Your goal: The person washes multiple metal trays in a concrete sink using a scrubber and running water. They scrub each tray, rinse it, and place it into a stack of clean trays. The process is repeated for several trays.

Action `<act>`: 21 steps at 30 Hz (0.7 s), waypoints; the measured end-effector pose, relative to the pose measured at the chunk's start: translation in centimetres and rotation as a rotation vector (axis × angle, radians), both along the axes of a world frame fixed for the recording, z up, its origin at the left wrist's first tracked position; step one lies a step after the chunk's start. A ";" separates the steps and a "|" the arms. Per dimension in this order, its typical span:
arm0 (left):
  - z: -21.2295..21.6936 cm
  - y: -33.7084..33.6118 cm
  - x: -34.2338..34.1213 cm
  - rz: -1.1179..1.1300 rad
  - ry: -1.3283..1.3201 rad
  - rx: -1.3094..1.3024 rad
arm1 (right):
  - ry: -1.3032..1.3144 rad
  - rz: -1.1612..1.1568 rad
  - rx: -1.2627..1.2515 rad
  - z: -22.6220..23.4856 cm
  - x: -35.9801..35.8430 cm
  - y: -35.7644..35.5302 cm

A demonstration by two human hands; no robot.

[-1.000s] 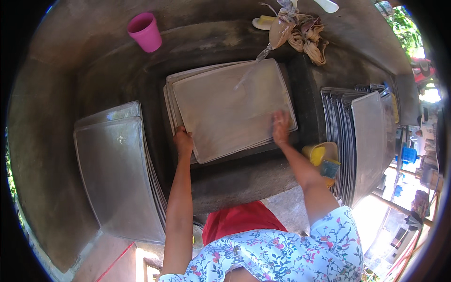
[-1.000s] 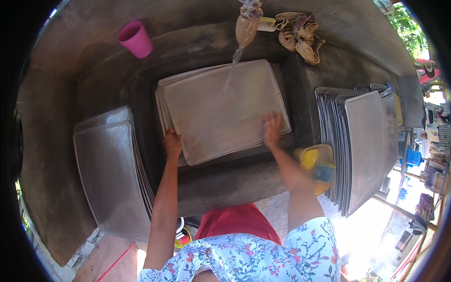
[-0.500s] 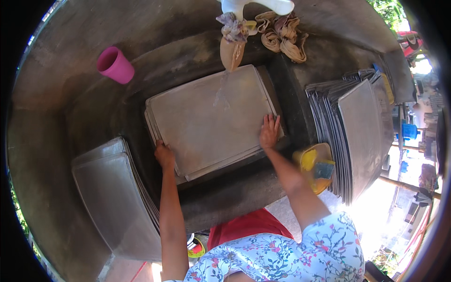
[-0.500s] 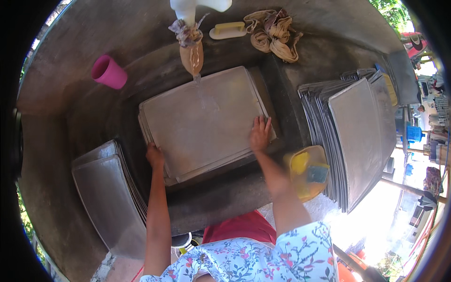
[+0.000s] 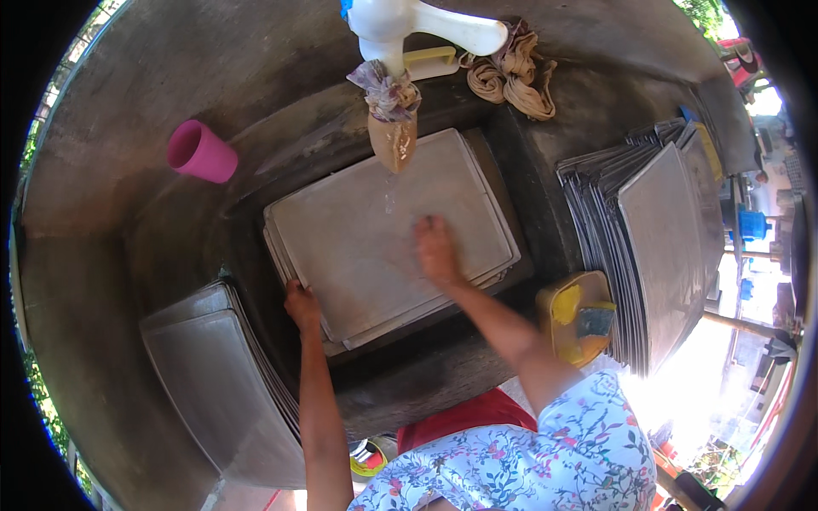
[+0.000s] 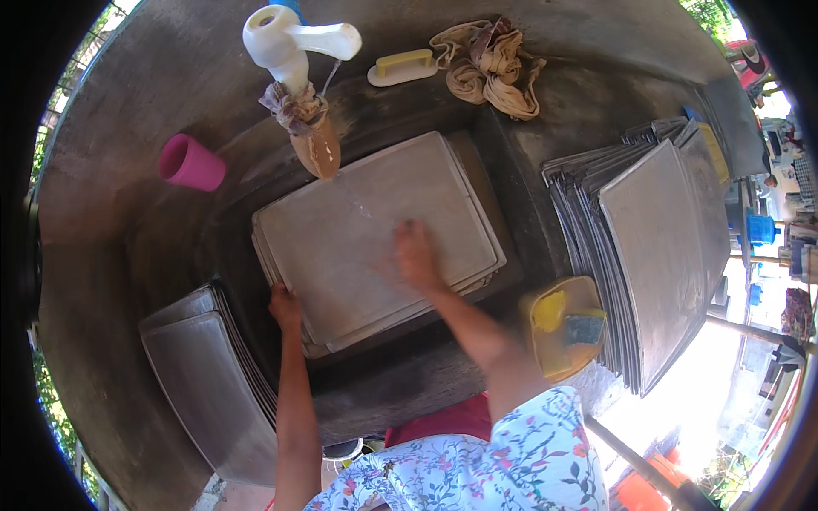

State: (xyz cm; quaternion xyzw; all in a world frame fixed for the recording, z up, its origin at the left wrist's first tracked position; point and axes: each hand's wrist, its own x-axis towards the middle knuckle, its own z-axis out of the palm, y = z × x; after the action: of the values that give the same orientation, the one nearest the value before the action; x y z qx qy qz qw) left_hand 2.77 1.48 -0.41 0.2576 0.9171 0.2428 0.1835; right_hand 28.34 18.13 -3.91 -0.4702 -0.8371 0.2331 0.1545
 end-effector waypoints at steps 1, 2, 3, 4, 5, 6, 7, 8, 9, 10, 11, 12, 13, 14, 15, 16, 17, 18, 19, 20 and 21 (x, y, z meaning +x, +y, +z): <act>0.0 0.1 -0.1 0.013 0.003 -0.006 | 0.074 -0.117 0.117 0.7 2.3 2.3; 0.0 0.1 -0.1 0.009 -0.005 0.006 | 0.134 -0.240 0.164 1.0 3.5 5.3; 0.0 0.1 -0.1 0.035 -0.014 -0.012 | -0.049 -0.191 0.383 1.1 4.1 9.1; 0.1 0.0 -0.1 0.055 -0.038 -0.039 | -0.150 -0.190 0.458 0.5 3.2 12.4; 0.1 0.2 0.0 0.070 -0.016 -0.030 | -0.191 -0.223 0.504 -0.2 2.0 15.7; 0.1 0.0 0.0 0.075 -0.017 -0.039 | -0.210 -0.306 0.483 -1.5 -0.6 17.7; 0.1 0.1 0.1 0.075 -0.019 -0.039 | -0.168 -0.342 0.373 -2.6 -3.2 18.9; 0.1 0.0 0.1 0.066 -0.009 -0.029 | 0.042 -0.388 0.372 -3.9 -6.3 18.7; 0.0 0.0 0.1 0.050 0.000 -0.011 | 0.219 -0.388 0.218 -4.9 -9.3 17.5; -0.2 -0.1 0.1 0.036 0.004 0.009 | 0.349 -0.331 0.239 -5.6 -12.4 15.1; -0.3 -0.2 0.0 0.022 0.013 0.005 | 0.431 -0.271 0.165 -5.8 -15.2 12.1; -0.5 -0.2 -0.2 0.015 0.027 0.008 | 0.496 -0.180 0.191 -5.6 -17.8 8.2; -0.7 -0.4 -0.3 0.007 0.047 0.016 | 0.375 -0.034 0.022 -4.9 -19.4 4.8; -1.0 -0.5 -0.6 0.017 0.054 0.011 | 0.319 0.036 0.134 -3.9 -20.9 0.5; -1.2 -0.6 -0.8 0.018 0.067 0.011 | 0.267 0.117 0.282 -2.6 -21.3 -3.1; -1.4 -0.6 -1.0 0.001 0.058 0.013 | 0.184 0.266 0.268 -1.3 -20.5 -6.2; -1.5 -0.7 -1.2 0.001 0.050 0.000 | 0.074 0.426 0.240 0.1 -19.1 -8.7; -1.6 -0.7 -1.3 -0.011 0.022 -0.012 | 0.063 0.408 0.216 1.3 -16.6 -10.1; -1.6 -0.7 -1.3 0.004 -0.008 -0.050 | 0.020 0.422 0.166 2.3 -13.7 -10.7; -1.5 -0.6 -1.2 0.012 -0.021 -0.056 | 0.004 0.251 0.092 2.9 -9.8 -10.3; -1.4 -0.6 -1.0 0.048 -0.037 -0.087 | -0.157 0.014 0.050 3.1 -6.4 -9.1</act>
State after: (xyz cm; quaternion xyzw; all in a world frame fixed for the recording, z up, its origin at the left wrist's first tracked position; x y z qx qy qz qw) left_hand 1.73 0.92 -1.80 0.2228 0.9291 0.2116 0.2057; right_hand 21.97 9.05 -0.80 -0.4771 -0.8555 0.1755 0.0983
